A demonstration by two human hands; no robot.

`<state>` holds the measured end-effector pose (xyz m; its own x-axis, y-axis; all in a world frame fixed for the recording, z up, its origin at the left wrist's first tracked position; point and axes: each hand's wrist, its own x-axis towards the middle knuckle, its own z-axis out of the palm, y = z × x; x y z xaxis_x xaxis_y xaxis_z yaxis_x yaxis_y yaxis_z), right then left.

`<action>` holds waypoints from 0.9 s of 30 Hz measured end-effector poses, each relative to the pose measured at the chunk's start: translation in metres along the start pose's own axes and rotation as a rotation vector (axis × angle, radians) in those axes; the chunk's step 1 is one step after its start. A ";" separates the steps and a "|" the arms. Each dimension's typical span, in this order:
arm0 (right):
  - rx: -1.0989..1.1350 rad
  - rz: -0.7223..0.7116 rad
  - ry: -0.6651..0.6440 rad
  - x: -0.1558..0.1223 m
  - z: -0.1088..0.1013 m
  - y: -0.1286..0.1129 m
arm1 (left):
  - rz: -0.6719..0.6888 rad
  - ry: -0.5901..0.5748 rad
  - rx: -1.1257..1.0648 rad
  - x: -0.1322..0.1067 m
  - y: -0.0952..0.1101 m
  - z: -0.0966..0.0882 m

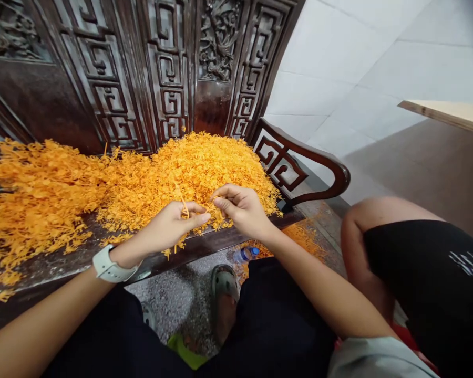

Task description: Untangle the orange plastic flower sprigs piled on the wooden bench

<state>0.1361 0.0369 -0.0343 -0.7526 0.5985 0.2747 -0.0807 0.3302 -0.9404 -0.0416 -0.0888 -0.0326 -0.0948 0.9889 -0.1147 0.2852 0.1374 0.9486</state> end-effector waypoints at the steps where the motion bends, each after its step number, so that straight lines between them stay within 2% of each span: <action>1: -0.047 -0.035 0.020 0.001 0.001 0.000 | 0.009 0.013 0.024 0.000 0.000 0.001; 6: -0.136 -0.151 0.100 0.004 0.002 -0.001 | 0.017 0.114 -0.093 -0.004 0.001 -0.001; 8: -0.144 -0.182 0.126 0.005 0.001 -0.002 | -0.010 0.084 -0.235 -0.005 0.001 -0.003; 13: -0.272 -0.271 0.257 0.002 0.002 -0.009 | -0.184 -0.009 -0.656 -0.009 0.000 -0.001; 17: -0.367 -0.305 0.289 -0.007 0.012 -0.016 | -0.177 -0.180 -0.563 -0.017 -0.001 0.004; 20: -0.306 -0.234 0.285 -0.007 0.013 -0.016 | -0.114 -0.163 -0.491 -0.024 -0.001 0.006; 22: -0.212 -0.162 0.312 0.001 -0.002 -0.008 | -0.073 -0.112 -0.537 -0.028 -0.002 0.004; 25: -0.095 -0.128 0.416 0.015 -0.049 0.015 | -0.029 0.019 -0.630 -0.034 -0.005 -0.007; 27: -0.083 -0.099 0.435 0.019 -0.075 0.028 | -0.032 0.121 -0.624 -0.035 -0.009 -0.017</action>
<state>0.1691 0.1125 -0.0404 -0.3982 0.8062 0.4376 -0.0719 0.4481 -0.8911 -0.0566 -0.1254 -0.0318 -0.2115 0.9664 -0.1461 -0.3257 0.0712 0.9428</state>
